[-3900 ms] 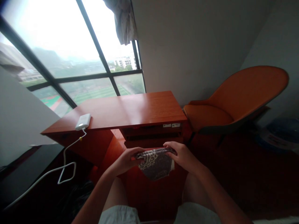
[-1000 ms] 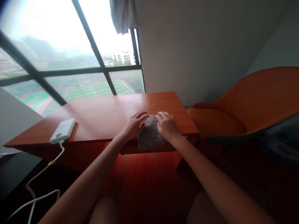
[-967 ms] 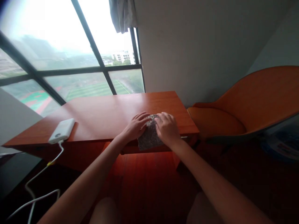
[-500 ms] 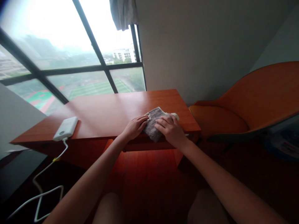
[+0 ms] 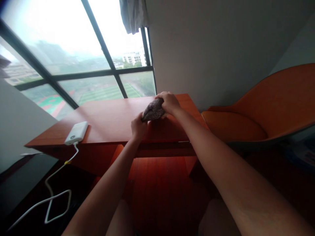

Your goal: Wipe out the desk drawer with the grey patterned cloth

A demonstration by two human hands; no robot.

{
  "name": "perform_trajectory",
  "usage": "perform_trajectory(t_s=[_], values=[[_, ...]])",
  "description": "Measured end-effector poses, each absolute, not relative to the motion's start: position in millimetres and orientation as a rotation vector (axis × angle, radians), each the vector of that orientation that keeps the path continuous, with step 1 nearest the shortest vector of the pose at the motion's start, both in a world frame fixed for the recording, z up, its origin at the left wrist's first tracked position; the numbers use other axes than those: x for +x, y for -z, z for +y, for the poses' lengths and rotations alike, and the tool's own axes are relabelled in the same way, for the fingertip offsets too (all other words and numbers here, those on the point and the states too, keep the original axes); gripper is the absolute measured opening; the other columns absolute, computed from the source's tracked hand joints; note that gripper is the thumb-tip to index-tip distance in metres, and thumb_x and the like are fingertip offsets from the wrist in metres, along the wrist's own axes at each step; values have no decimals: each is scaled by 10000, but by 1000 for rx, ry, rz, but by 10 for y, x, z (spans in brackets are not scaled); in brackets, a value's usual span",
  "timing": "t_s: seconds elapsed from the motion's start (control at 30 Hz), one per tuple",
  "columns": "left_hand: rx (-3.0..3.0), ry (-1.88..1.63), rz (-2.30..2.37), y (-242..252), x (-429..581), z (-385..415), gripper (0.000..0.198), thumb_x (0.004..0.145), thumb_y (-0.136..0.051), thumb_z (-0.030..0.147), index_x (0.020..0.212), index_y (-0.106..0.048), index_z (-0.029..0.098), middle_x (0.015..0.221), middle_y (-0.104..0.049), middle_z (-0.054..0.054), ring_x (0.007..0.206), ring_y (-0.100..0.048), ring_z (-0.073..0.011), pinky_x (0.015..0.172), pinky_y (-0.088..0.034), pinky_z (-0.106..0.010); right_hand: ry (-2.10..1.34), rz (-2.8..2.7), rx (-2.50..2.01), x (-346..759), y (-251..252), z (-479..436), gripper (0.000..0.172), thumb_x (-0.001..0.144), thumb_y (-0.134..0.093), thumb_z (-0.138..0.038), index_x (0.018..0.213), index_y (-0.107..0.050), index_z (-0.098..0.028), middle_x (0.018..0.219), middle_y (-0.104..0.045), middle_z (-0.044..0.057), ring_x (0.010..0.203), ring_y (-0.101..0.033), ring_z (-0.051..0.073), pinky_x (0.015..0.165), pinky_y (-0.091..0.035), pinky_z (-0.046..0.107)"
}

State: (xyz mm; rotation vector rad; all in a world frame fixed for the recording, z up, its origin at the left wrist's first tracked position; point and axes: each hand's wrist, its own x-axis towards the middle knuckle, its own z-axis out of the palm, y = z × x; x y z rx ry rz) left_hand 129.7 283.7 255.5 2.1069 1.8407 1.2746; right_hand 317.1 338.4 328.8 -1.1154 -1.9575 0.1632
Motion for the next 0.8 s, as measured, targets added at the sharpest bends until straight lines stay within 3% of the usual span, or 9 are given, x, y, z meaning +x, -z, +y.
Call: perform_trajectory(t_s=[0.13,0.23,0.33,0.4,0.57,0.67,0.8], values=[[2163,-1591,1842,-2709,1142,2739,449,854,-490,117,1255,-648,245,1298,-691,-68,1227,-602,-253,1059,-435,-409,-2,-2043,-943,3248,-3348,3256,283,824,-536,-179,1008,-739,-250,1129,-746,43,1098,-602,227,990,-453,421],[2449,-1303,1782,-2641,1113,2490,516,848,-499,111,1320,-618,282,1392,-634,-43,1355,-497,-245,1159,-332,-431,215,-2214,-863,3463,-3097,3026,288,911,-483,-236,1080,-715,-254,1231,-721,59,1222,-558,245,1055,-409,462],[2649,-771,1612,-2449,1118,2237,606,816,-514,107,1389,-563,298,1453,-583,-46,1383,-459,-265,1180,-292,-489,187,-2488,-866,3716,-2648,2810,316,920,-449,-214,1056,-730,-258,1217,-735,76,1220,-586,255,1058,-433,496],[2700,-607,1534,-2335,1123,2122,633,822,-514,131,1437,-515,283,1513,-518,-64,1422,-403,-280,1191,-269,-510,112,-2465,-953,3802,-2360,2679,368,897,-437,-171,1132,-711,-243,1274,-708,96,1228,-590,261,1047,-474,504],[2734,-571,1597,-2234,1167,2008,593,903,-512,266,1491,-440,255,1579,-421,-101,1466,-320,-322,1188,-262,-536,142,-2263,-1044,3617,-2024,2371,475,907,-462,-266,1372,-547,-231,1485,-552,105,1362,-499,265,1131,-444,499],[2754,-543,1641,-2206,1206,1976,628,924,-515,359,1525,-383,233,1610,-360,-132,1486,-270,-355,1181,-246,-578,211,-2381,-1077,3492,-2025,2293,487,930,-424,-258,1408,-510,-217,1513,-526,110,1404,-464,292,1144,-418,529],[2747,-551,1719,-2151,1274,1971,648,929,-506,357,1546,-337,252,1623,-337,-124,1495,-253,-356,1184,-227,-601,161,-2468,-1153,3495,-2110,2346,469,968,-331,-251,1398,-519,-247,1528,-516,79,1438,-424,295,1158,-376,586]])
